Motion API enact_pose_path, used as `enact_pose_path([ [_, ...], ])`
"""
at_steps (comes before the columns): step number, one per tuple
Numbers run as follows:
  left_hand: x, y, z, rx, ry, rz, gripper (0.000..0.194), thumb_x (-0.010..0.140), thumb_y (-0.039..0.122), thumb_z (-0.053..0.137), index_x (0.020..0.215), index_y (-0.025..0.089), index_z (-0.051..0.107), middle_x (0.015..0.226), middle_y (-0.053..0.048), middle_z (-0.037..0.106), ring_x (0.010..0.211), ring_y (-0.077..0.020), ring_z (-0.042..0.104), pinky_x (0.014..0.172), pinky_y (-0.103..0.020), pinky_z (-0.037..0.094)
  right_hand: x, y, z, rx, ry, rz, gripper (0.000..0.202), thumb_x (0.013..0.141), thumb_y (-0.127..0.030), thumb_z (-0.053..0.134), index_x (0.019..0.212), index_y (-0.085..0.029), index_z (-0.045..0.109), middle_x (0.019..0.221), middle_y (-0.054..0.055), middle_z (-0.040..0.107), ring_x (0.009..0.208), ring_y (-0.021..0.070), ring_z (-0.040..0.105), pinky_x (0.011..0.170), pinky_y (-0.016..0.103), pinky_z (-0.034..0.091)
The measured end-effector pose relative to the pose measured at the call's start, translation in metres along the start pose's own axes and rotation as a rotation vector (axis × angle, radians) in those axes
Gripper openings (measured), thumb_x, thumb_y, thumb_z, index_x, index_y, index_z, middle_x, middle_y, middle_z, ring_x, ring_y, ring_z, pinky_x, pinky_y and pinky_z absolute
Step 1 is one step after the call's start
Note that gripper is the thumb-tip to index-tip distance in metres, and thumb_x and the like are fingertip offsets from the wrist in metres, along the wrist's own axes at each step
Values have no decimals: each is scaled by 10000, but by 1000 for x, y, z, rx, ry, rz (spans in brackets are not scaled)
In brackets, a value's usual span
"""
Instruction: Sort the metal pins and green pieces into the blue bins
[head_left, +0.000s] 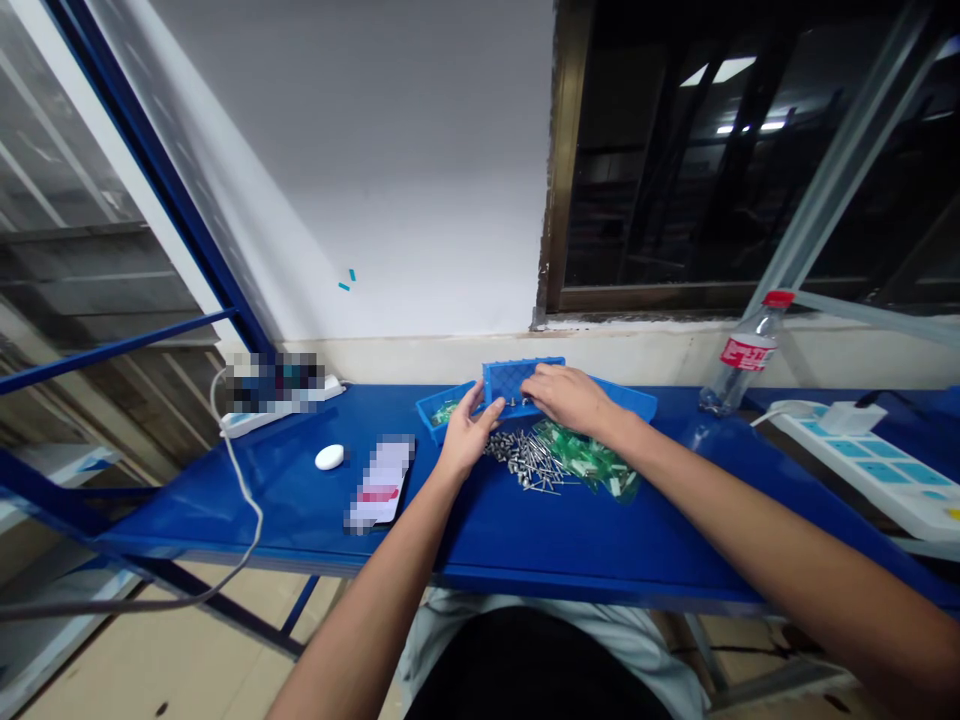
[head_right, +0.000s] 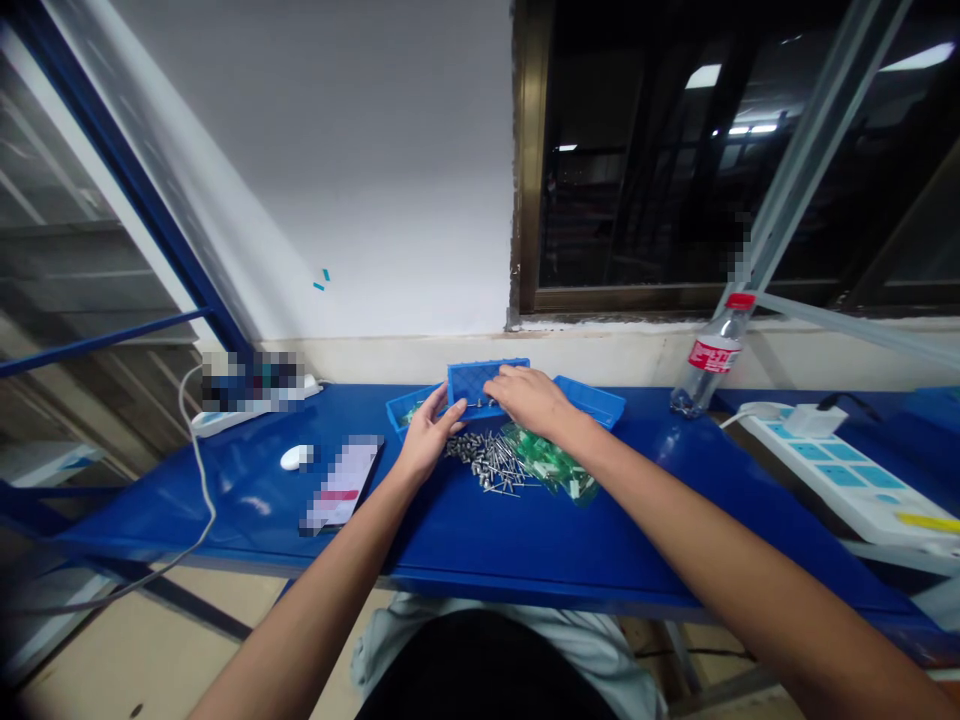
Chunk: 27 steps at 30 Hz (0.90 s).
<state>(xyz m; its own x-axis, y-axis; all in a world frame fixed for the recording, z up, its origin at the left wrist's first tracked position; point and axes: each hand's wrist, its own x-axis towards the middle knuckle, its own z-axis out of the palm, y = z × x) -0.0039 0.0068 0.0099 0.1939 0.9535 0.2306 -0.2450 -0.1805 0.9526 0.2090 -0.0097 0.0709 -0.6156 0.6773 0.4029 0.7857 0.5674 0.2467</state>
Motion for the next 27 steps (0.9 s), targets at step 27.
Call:
enact_pose_path([
  [27,-2,-1,2,85,-52,-6,827,790,439,832,1489,170,484,1491,-202,533,1196,-318,672,996,-467,584,51,-12,-10,90,-320,58,237,880,-254,589,949,-137,783,919,169,763,799,241,692,681,306,434],
])
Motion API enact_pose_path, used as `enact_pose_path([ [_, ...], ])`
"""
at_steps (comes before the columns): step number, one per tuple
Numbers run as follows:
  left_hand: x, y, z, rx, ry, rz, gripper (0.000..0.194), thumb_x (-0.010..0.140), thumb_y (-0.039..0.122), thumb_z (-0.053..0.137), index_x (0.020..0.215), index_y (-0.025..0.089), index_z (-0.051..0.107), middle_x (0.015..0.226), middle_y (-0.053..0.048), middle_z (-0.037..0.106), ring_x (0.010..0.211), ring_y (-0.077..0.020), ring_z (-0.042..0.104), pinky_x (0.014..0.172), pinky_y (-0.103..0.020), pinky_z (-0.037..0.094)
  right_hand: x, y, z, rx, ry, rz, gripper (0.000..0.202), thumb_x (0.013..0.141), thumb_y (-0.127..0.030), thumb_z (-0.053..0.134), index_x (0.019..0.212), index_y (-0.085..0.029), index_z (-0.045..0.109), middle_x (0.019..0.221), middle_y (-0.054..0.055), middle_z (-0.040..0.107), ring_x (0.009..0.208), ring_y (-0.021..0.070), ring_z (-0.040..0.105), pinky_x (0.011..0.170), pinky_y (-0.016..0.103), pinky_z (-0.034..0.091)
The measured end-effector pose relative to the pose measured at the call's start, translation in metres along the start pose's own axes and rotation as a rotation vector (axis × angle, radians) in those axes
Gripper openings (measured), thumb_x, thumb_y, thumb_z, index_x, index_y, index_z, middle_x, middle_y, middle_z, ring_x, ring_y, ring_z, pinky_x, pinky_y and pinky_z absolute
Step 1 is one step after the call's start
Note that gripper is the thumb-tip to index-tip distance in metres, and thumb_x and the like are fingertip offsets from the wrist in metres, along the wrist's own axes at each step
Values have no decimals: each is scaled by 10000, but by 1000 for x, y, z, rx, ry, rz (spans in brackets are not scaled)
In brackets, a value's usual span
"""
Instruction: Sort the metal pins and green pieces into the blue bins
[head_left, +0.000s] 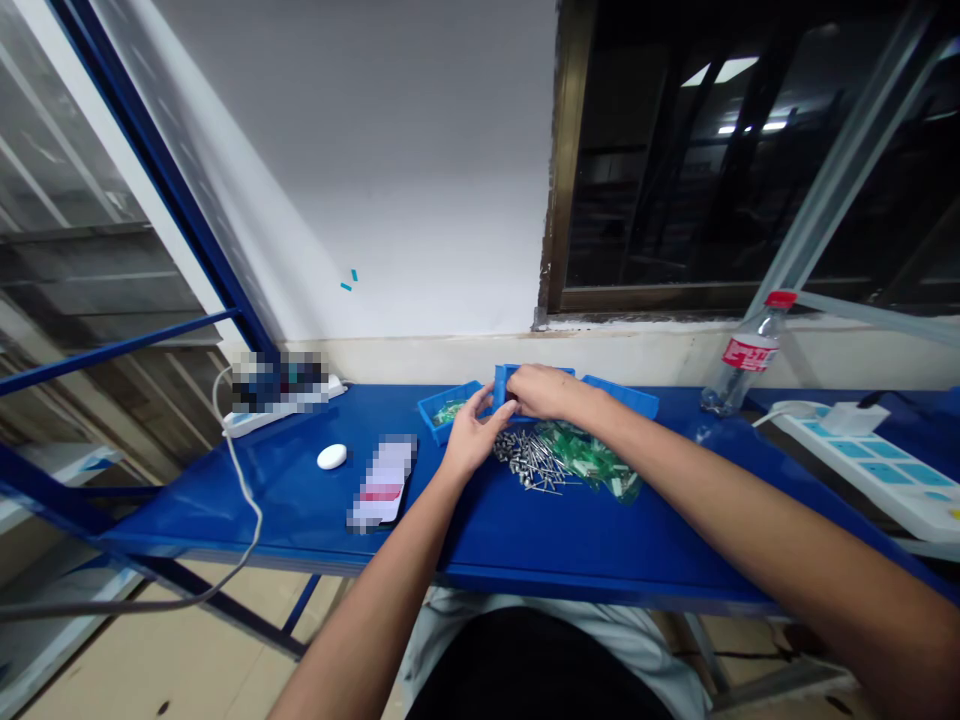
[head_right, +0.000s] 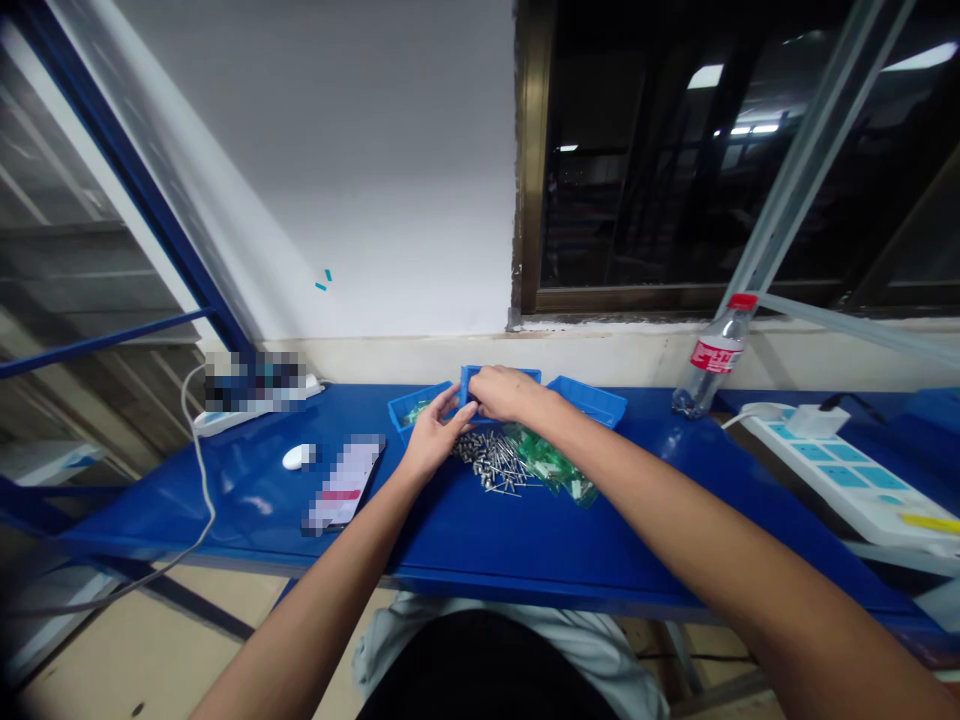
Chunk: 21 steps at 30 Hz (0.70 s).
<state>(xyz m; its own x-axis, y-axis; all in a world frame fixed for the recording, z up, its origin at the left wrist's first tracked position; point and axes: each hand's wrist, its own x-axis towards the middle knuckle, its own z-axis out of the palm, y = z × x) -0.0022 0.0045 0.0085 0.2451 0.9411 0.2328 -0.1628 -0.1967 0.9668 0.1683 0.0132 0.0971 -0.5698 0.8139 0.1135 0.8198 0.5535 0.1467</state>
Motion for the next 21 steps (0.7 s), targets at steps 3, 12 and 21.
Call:
enact_pose_path([
  [3,0,1,0,3,9,9,790,804,442,818,1473,165,502,1452,-192,570,1223,-318,650,982,-452,593,-1,4,1,5,-9,-9,214,883,-233,588,932,-152,779,909,149,766,788,228,689,670,297,420],
  [12,2,0,-3,27,50,61,759,791,467,819,1442,191,544,1418,-169,596,1281,-340,602,1008,-488,566,-4,8,-2,26,39,-64,159,882,-233,620,892,-203,776,844,93,764,740,204,673,636,290,398],
  [21,2,0,-4,85,57,98,706,808,461,802,1415,194,561,1373,-152,630,1337,-311,554,1067,-443,515,-2,3,1,-30,50,-49,198,909,-239,587,943,-160,766,942,141,765,825,228,695,697,302,442],
])
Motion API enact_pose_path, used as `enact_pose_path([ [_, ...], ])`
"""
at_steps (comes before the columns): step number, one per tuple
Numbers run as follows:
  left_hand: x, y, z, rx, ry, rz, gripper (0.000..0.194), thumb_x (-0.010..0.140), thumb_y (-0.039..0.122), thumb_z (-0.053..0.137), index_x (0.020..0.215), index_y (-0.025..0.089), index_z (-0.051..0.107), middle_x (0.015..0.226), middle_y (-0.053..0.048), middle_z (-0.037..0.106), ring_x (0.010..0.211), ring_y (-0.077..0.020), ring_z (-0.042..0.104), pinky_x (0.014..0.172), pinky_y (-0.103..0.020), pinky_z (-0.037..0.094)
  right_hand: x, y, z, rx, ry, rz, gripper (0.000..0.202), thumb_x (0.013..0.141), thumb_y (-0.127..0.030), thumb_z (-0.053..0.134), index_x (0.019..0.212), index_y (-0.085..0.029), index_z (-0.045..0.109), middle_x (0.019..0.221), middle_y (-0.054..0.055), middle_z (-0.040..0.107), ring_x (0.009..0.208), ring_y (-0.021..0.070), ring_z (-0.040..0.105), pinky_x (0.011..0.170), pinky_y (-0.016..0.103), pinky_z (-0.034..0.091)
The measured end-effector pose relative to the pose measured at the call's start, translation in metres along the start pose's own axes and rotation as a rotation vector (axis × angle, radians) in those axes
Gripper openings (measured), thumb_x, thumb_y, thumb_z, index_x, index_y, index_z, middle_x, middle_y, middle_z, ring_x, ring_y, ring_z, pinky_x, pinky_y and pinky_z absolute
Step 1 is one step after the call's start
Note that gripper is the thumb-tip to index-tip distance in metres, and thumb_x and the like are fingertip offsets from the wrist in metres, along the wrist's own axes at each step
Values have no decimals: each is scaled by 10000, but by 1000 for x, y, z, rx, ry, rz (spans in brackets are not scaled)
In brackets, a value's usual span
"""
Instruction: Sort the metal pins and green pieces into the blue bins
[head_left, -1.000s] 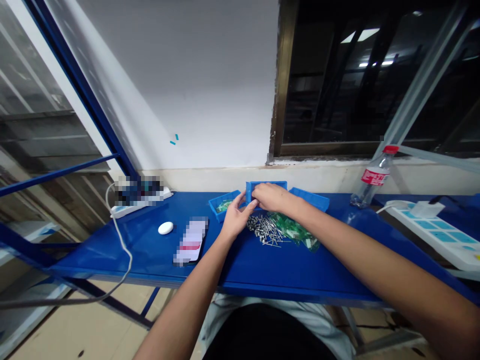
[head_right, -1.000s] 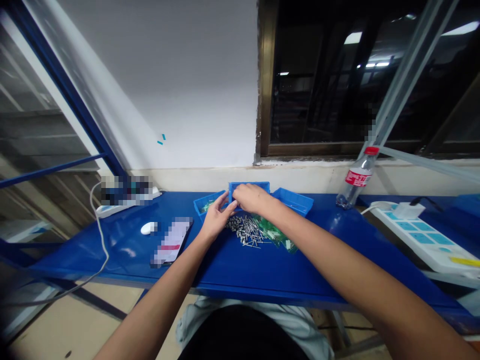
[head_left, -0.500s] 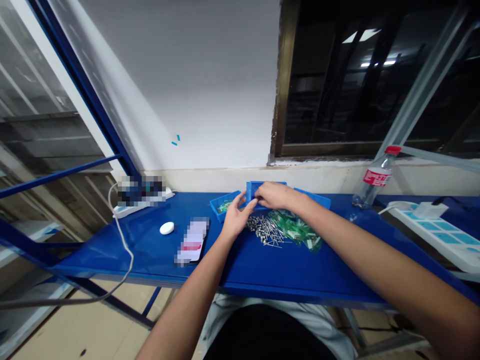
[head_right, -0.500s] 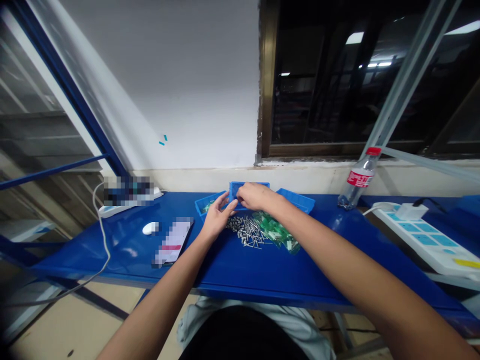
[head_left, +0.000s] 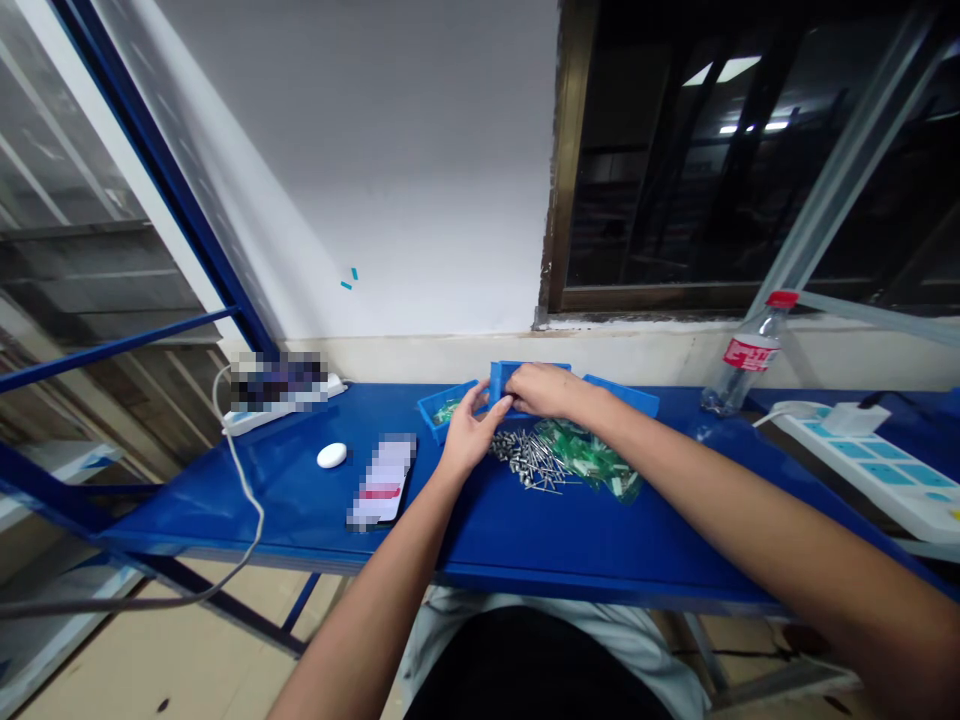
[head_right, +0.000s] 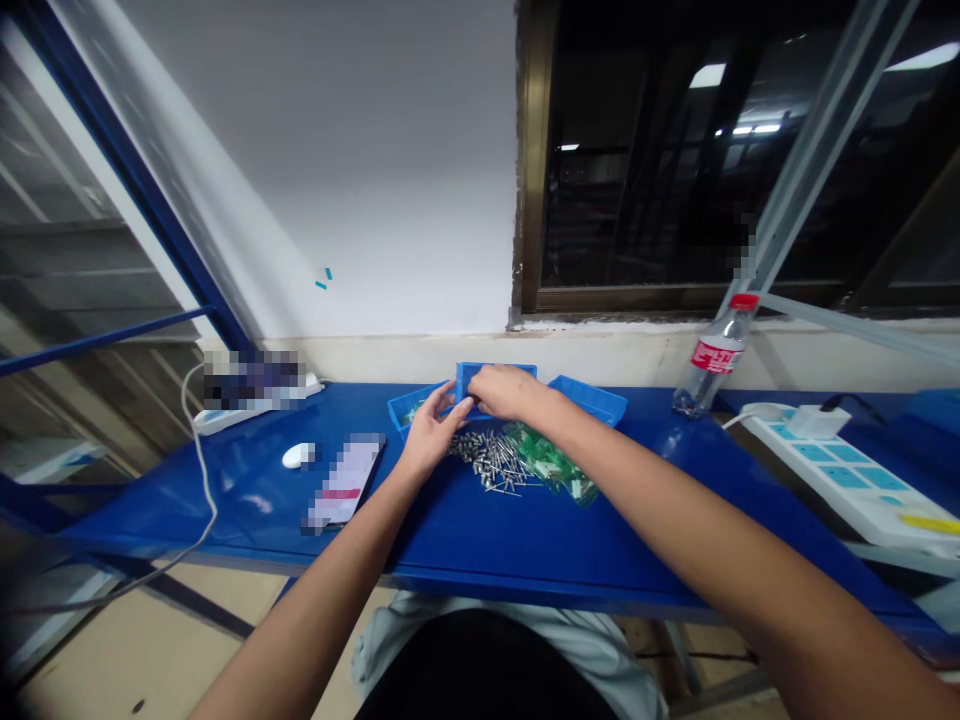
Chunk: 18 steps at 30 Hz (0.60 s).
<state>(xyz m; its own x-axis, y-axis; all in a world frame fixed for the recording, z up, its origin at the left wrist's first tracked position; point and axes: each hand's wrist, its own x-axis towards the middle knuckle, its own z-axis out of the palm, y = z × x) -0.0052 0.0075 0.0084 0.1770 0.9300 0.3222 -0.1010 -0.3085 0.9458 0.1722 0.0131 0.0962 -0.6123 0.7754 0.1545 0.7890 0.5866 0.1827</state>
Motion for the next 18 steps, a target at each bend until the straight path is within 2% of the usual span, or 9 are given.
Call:
enact_pose_path([
  [4,1,-1,-1,4,-1,11,710,821,470,788,1434,205,546,1367,-150,630,1292,-300,590,1073,-446,501,-8,9,-7,31,24,22,187,904,-225,589,941,-203,770,901,107,764,794,217,679,700,315,435],
  [11,1,-1,-2,21,36,22,686,816,452,796,1421,222,569,1388,-157,613,1360,-316,533,1095,-452,477,-19,18,-12,-15,31,90,167,865,-195,626,894,-233,785,858,98,762,771,232,680,686,334,439],
  [15,0,1,0,-5,30,10,704,821,472,788,1433,214,554,1396,-157,606,1333,-317,558,1073,-443,500,-17,11,-7,-4,31,57,150,884,-217,639,920,-240,783,880,90,769,797,238,699,693,326,449],
  [18,-1,3,0,-11,25,2,716,811,472,798,1430,209,556,1384,-153,617,1326,-323,564,1060,-435,515,-13,2,0,-81,14,78,154,902,-221,625,914,-191,775,920,139,766,815,265,714,682,331,453],
])
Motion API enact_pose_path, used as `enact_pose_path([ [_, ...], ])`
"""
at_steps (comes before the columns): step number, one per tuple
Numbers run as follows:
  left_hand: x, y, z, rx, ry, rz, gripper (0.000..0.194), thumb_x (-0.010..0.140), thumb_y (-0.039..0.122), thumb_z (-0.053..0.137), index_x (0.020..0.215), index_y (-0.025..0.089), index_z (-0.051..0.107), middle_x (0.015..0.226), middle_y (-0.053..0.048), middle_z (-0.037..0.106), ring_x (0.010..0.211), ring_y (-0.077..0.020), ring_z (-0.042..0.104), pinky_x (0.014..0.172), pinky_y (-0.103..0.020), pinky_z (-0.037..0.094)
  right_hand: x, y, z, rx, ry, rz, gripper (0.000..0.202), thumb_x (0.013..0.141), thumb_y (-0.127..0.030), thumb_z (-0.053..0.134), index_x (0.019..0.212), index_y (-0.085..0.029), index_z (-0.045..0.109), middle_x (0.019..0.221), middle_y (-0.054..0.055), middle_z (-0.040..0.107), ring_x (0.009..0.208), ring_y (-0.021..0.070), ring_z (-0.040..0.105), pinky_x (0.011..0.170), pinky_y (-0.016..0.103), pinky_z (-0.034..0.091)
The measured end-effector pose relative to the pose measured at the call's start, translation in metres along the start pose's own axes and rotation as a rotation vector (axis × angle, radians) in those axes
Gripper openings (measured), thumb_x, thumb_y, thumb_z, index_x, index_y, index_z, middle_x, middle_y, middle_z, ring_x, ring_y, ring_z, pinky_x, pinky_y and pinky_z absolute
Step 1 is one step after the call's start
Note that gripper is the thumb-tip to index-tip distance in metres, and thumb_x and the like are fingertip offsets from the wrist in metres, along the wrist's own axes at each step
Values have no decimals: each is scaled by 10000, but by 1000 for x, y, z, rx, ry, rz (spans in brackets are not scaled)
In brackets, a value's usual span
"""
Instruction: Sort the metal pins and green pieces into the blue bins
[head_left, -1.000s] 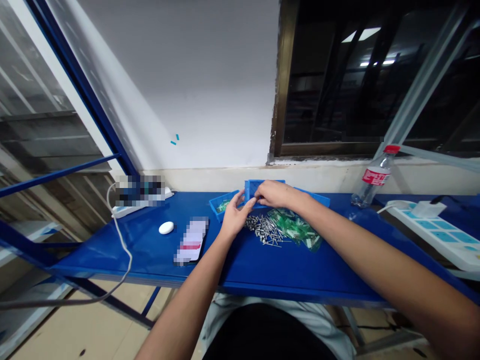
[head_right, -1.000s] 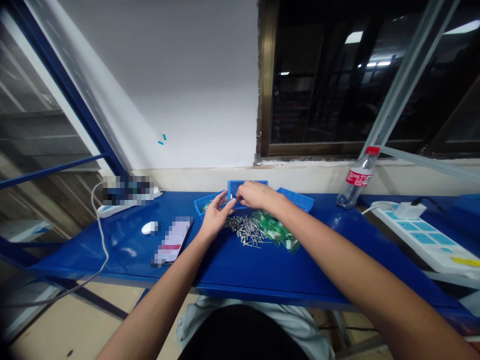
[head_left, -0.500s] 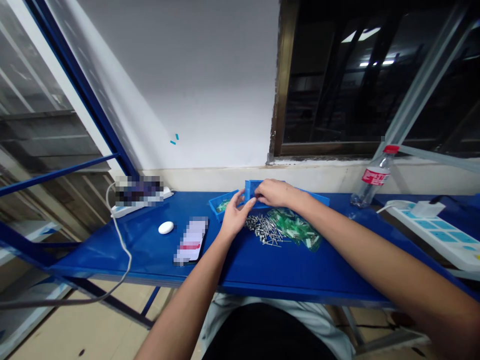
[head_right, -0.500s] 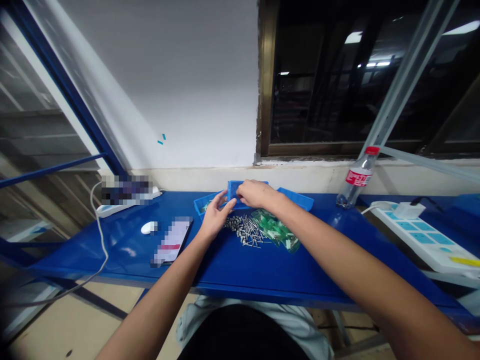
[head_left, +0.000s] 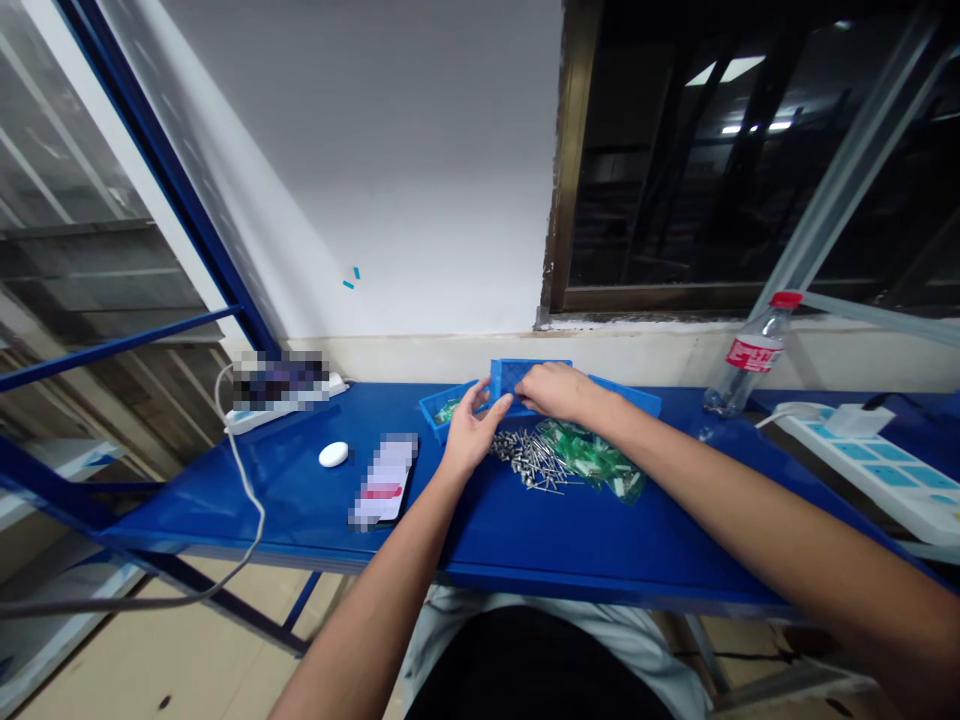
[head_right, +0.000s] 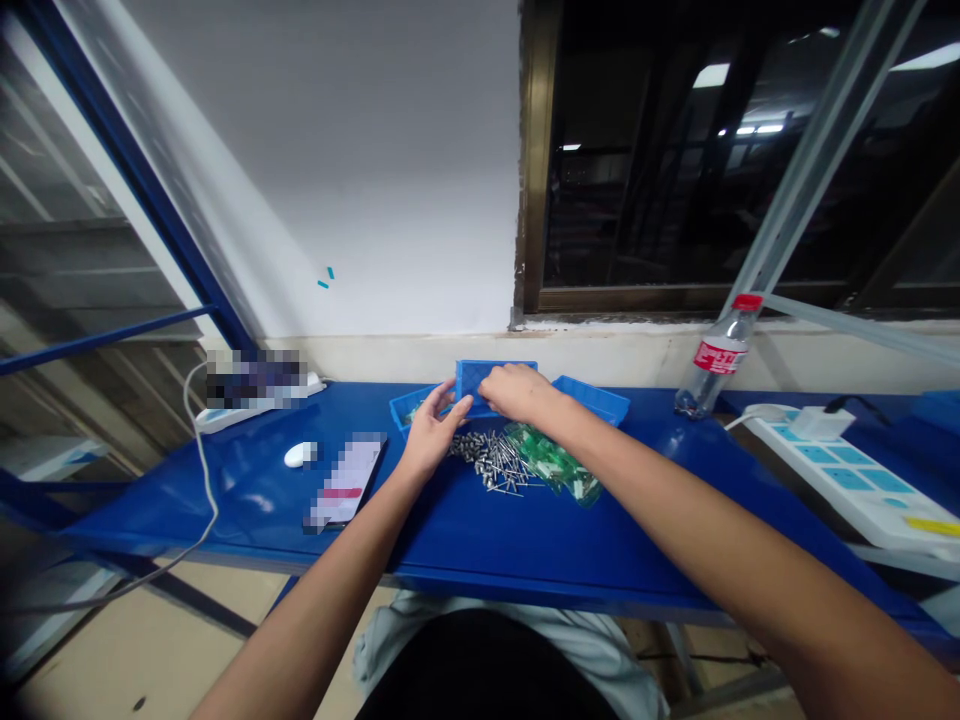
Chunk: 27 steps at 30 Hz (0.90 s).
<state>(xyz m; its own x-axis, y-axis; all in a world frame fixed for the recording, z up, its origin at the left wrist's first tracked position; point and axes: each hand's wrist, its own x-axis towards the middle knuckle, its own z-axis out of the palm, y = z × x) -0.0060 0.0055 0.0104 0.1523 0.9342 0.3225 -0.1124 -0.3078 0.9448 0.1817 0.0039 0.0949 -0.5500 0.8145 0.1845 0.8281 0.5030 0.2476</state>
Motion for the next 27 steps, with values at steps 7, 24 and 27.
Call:
enact_pose_path([
  [7,-1,-2,1,-19,-51,-13,703,801,468,805,1411,208,571,1335,-145,648,1234,-306,628,1017,-459,549,3,2,7,11,-28,-62,169,873,-202,592,853,-160,755,842,139,759,743,241,700,641,308,428],
  [24,5,-1,0,-110,63,-12,747,837,473,774,1474,202,493,1440,-171,569,1221,-306,632,933,-424,606,-84,107,11,421,-91,488,146,829,-140,631,830,-166,775,622,69,720,514,157,626,620,300,465],
  [27,5,0,0,-114,61,-10,741,837,475,773,1463,188,501,1429,-175,576,1211,-311,637,927,-429,608,-72,87,8,299,107,312,163,863,-194,627,941,-212,769,823,66,772,742,208,690,712,312,481],
])
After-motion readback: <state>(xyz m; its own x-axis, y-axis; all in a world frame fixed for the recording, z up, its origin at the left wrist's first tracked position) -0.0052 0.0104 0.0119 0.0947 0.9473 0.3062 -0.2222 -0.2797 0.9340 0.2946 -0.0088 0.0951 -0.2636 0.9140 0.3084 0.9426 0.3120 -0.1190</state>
